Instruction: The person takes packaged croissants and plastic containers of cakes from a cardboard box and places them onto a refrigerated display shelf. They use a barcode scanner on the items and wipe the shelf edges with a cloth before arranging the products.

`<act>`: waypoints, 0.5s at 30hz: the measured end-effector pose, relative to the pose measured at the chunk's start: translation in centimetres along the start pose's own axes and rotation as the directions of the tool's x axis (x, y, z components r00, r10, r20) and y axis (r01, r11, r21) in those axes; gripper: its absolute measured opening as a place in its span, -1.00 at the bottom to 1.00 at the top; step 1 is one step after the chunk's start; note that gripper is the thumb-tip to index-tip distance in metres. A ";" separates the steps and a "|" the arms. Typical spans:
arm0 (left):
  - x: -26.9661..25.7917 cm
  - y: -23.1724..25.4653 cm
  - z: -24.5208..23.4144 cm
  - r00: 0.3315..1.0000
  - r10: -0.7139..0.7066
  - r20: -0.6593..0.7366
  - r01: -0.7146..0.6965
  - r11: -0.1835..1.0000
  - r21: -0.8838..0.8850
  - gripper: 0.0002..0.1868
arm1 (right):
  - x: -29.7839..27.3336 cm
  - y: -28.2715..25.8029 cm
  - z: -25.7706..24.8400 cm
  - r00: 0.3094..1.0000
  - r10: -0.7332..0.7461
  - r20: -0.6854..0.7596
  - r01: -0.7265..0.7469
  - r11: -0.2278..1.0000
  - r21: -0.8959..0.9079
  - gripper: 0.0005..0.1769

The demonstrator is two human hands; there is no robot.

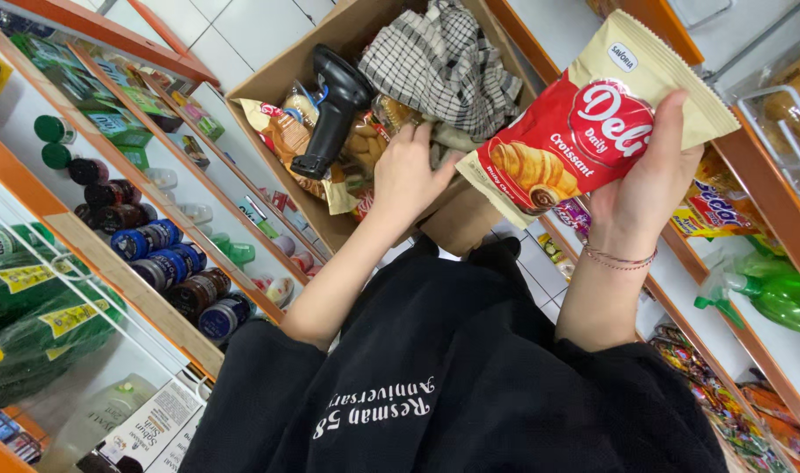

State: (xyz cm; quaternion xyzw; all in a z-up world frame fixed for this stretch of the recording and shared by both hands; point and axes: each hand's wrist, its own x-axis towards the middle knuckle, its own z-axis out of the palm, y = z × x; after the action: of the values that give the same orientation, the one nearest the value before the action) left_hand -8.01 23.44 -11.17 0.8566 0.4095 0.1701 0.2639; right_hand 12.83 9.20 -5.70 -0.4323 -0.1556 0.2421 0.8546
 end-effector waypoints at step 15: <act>1.4 -1.7 -4.8 0.981 -0.176 0.080 0.173 0.618 -0.767 -0.67 | -1.0 -1.5 -1.4 0.996 0.085 -0.020 -0.079 0.974 0.212 -0.44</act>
State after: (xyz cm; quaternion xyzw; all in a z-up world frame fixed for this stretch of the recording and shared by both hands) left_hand -10.65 26.94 -8.18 0.6179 0.3792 0.3034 0.6184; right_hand 13.13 6.94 -5.32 -0.3484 -0.0986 0.2861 0.8871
